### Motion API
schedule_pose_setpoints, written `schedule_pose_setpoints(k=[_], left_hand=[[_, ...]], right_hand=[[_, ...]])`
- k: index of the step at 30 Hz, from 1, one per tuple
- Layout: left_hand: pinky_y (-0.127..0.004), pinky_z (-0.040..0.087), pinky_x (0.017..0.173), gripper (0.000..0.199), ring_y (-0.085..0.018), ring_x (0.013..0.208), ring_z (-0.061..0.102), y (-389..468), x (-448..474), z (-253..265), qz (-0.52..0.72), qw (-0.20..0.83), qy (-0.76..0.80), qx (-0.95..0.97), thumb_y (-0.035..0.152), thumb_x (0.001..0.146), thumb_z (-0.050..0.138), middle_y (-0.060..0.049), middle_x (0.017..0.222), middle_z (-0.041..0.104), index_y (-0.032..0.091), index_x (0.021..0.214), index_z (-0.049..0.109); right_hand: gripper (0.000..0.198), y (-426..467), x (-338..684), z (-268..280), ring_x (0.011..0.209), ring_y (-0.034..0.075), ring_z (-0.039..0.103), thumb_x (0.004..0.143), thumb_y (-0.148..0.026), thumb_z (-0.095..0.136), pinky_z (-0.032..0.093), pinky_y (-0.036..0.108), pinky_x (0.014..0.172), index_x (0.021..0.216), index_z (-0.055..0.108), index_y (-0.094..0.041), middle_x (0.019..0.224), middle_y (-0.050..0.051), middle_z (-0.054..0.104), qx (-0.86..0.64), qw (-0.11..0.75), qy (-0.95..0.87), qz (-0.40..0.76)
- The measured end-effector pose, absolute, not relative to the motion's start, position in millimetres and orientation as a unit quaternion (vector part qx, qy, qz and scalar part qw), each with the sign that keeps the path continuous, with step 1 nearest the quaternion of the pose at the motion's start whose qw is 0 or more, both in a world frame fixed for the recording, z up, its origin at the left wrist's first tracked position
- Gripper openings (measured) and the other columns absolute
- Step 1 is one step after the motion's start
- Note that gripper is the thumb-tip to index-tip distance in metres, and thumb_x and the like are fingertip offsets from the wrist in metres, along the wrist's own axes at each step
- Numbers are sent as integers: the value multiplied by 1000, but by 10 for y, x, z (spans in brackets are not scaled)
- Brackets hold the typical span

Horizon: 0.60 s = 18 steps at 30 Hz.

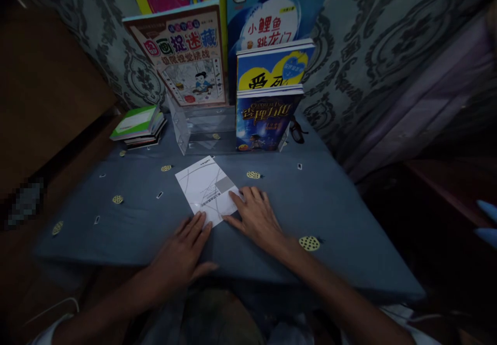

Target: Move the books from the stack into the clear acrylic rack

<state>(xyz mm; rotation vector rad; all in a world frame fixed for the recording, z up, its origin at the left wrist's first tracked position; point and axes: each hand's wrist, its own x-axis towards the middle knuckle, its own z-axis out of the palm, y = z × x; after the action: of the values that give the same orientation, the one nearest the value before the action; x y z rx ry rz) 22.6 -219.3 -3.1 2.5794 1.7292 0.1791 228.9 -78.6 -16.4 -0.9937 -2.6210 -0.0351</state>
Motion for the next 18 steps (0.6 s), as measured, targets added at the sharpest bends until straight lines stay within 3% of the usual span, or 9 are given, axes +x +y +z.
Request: schedule_pose_setpoints(k=[4,7,12,15,18], left_hand=[[-44,49,106,41,-27,125,62,-1868,123,280,47,63,562,823,37,106,36,-14,138,63,18,139,53],[-46,45,108,37,-28,129,59,-1358,-23,430,33,59,576,815,25,104,38,-14,142,59,19,136,56],[-49,27,121,53,-31,151,31,-465,-101,536,-60,110,499,857,36,96,60,-14,162,35,21,145,46],[-50,25,120,55,-32,143,42,-200,-38,602,-105,133,470,866,41,91,68,-15,153,46,21,140,51],[-49,33,113,56,-33,132,52,-143,-6,651,-128,117,477,862,45,88,71,-16,140,55,18,134,54]], right_hand=[[44,-812,2280,-172,108,34,54,98,-48,53,45,47,88,129,62,-18,120,17,63,-354,177,-918,-6],[33,-923,2188,-133,111,34,54,98,-36,55,46,49,90,124,65,-18,122,18,63,-341,202,-918,13],[23,-1231,1897,101,106,28,55,93,-22,62,48,43,91,116,67,-20,113,13,65,-233,205,-945,101],[18,-1327,1798,174,100,24,55,94,-23,63,48,37,87,111,67,-20,106,10,63,-186,158,-962,125],[15,-1296,1829,88,95,23,54,97,-20,59,47,35,83,108,68,-21,100,8,61,-200,144,-963,110]])
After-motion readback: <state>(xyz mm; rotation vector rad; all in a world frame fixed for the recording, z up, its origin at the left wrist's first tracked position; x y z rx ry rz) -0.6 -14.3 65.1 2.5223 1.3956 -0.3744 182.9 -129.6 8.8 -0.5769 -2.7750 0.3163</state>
